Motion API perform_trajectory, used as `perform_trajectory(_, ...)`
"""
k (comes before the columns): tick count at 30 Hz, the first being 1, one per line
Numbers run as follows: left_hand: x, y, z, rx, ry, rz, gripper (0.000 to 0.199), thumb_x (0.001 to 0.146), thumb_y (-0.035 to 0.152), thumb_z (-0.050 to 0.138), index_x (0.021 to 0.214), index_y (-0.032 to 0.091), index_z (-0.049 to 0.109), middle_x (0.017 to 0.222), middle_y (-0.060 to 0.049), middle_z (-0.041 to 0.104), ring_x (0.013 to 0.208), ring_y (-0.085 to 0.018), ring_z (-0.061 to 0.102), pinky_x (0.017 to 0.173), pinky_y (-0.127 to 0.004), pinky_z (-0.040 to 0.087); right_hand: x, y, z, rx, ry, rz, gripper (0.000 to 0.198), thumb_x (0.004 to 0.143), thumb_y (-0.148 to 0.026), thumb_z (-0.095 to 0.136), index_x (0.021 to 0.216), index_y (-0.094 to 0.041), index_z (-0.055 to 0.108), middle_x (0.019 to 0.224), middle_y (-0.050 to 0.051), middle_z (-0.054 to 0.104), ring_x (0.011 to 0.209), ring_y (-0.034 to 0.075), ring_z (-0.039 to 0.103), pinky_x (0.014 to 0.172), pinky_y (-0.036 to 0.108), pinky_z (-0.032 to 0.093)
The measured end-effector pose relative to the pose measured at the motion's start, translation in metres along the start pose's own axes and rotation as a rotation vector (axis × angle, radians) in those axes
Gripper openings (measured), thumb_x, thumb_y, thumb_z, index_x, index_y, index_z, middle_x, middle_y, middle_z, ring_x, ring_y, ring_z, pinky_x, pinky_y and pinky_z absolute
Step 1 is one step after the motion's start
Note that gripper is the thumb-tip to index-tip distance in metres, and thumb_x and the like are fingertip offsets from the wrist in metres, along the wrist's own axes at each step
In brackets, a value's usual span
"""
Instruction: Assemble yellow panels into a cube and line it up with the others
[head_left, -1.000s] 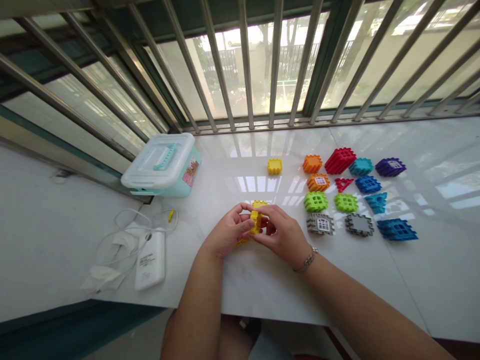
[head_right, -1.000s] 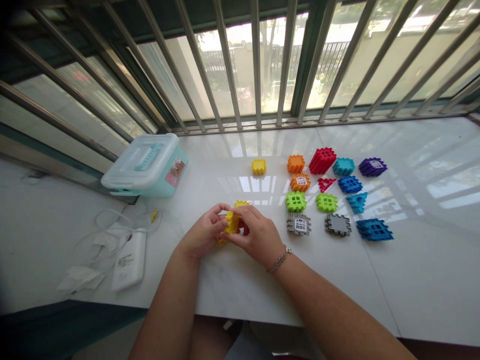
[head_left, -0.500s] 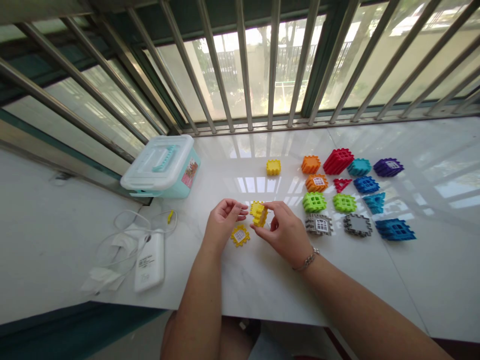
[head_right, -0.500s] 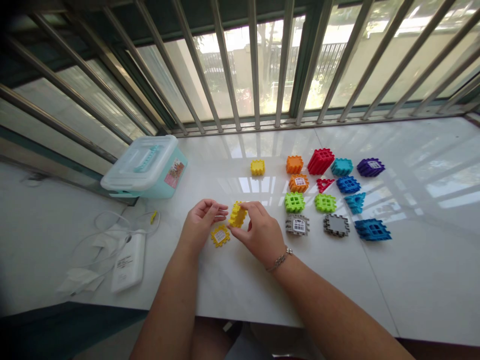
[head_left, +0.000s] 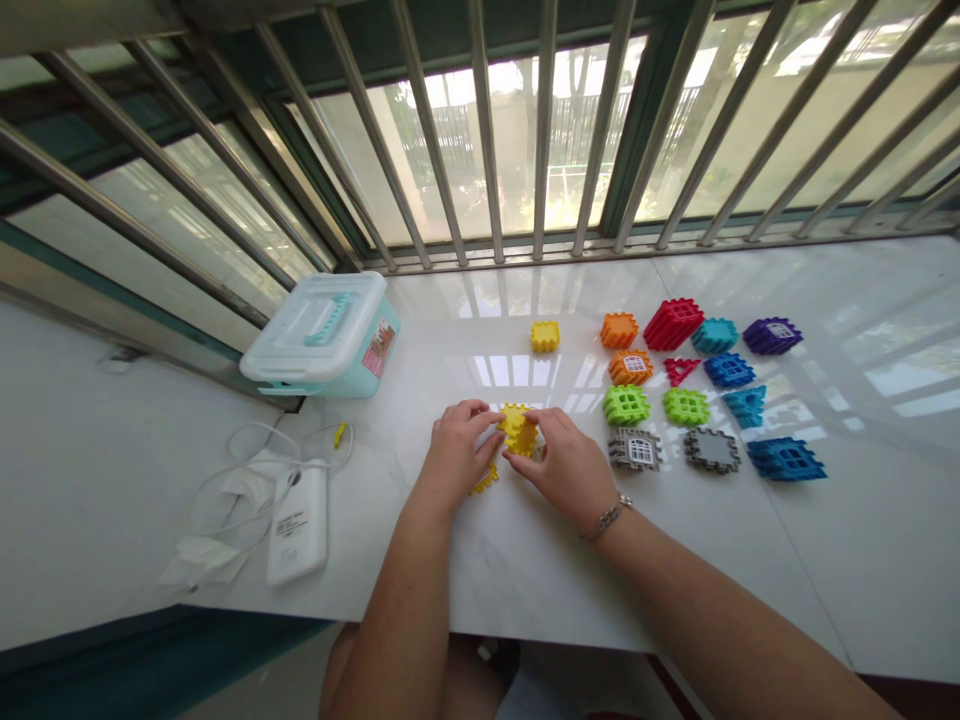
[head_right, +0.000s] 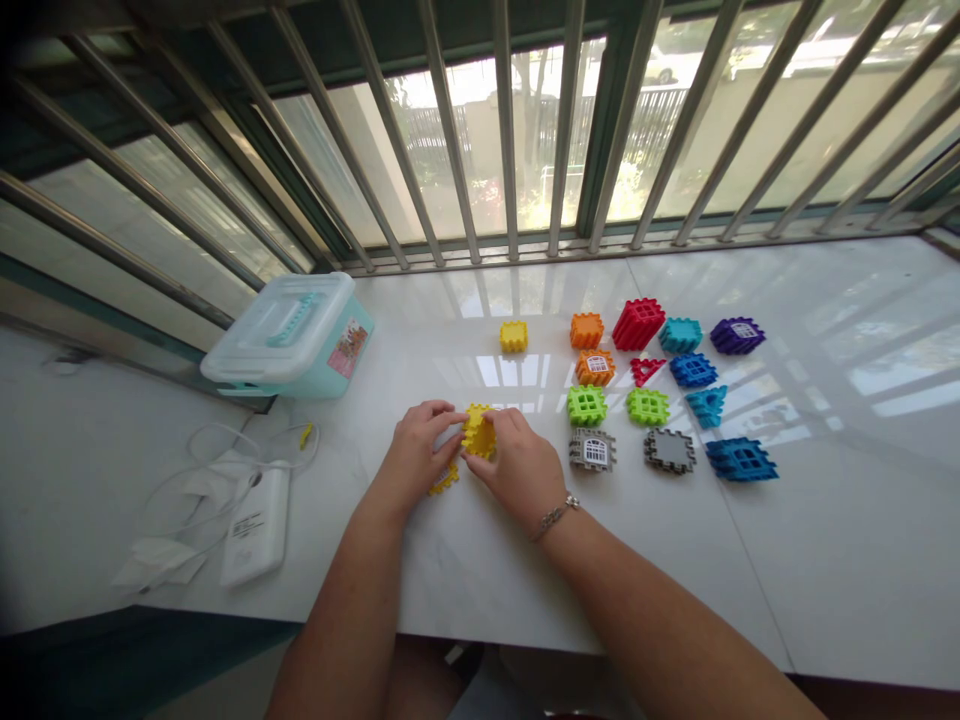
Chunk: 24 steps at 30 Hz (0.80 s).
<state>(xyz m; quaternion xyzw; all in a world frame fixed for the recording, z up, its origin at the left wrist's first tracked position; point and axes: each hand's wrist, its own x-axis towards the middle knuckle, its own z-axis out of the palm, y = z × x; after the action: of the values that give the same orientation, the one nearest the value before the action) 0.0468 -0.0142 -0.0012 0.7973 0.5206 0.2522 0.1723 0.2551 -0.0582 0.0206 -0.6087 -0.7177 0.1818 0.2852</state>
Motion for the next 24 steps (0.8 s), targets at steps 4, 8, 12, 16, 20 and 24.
perform_trajectory(4, 0.0, 0.0, -0.001, 0.005, -0.001, -0.006, 0.022, 0.097, 0.027, 0.074, 0.119, 0.029, 0.078, 0.133, -0.01, 0.07, 0.124, -0.031, 0.064, 0.112, -0.05, 0.047, 0.0, 0.0, 0.0, -0.001, -0.006, 0.001, 0.047, 0.091, -0.037, 0.084, 0.131, -0.022, 0.064, 0.124, 0.011, 0.072, 0.103, 0.029, 0.075, 0.089, 0.043, 0.062)
perform_trajectory(8, 0.0, 0.0, -0.003, -0.019, 0.01, -0.015, 0.014, 0.095, 0.024, 0.074, 0.109, 0.026, 0.075, 0.132, -0.009, 0.07, 0.125, -0.031, 0.064, 0.113, -0.05, 0.046, 0.0, 0.001, 0.001, 0.003, -0.004, -0.003, 0.048, 0.091, -0.038, 0.084, 0.132, -0.023, 0.064, 0.124, 0.011, 0.072, 0.101, 0.028, 0.075, 0.087, 0.042, 0.063)
perform_trajectory(12, 0.0, 0.0, -0.004, -0.021, 0.034, -0.031, 0.007, 0.095, 0.02, 0.07, 0.1, 0.024, 0.072, 0.127, -0.009, 0.071, 0.123, -0.03, 0.064, 0.113, -0.049, 0.047, 0.0, 0.002, 0.002, 0.004, -0.002, -0.007, 0.048, 0.091, -0.039, 0.083, 0.131, -0.022, 0.064, 0.124, 0.011, 0.072, 0.106, 0.029, 0.074, 0.088, 0.042, 0.062)
perform_trajectory(16, 0.003, 0.002, -0.007, -0.068, 0.079, -0.033, 0.01, 0.096, 0.017, 0.065, 0.102, 0.024, 0.07, 0.121, -0.009, 0.072, 0.119, -0.029, 0.066, 0.11, -0.046, 0.049, 0.0, 0.001, 0.002, -0.009, -0.016, -0.006, 0.047, 0.092, -0.039, 0.084, 0.131, -0.023, 0.064, 0.125, 0.011, 0.072, 0.108, 0.029, 0.074, 0.087, 0.041, 0.062)
perform_trajectory(20, 0.004, 0.006, -0.011, -0.175, 0.116, 0.012, 0.007, 0.1, 0.024, 0.064, 0.103, 0.024, 0.07, 0.117, -0.008, 0.074, 0.116, -0.027, 0.067, 0.108, -0.044, 0.049, -0.001, 0.001, 0.002, -0.043, -0.067, 0.002, 0.049, 0.092, -0.038, 0.084, 0.133, -0.024, 0.063, 0.128, 0.011, 0.071, 0.105, 0.028, 0.075, 0.083, 0.039, 0.061)
perform_trajectory(24, 0.004, 0.008, -0.012, -0.175, 0.113, 0.033, 0.006, 0.101, 0.026, 0.064, 0.101, 0.023, 0.07, 0.113, -0.008, 0.075, 0.112, -0.027, 0.067, 0.106, -0.043, 0.049, -0.001, -0.002, 0.002, -0.098, -0.148, -0.056, 0.045, 0.094, -0.04, 0.083, 0.132, -0.024, 0.064, 0.129, 0.01, 0.071, 0.1, 0.026, 0.076, 0.077, 0.035, 0.059)
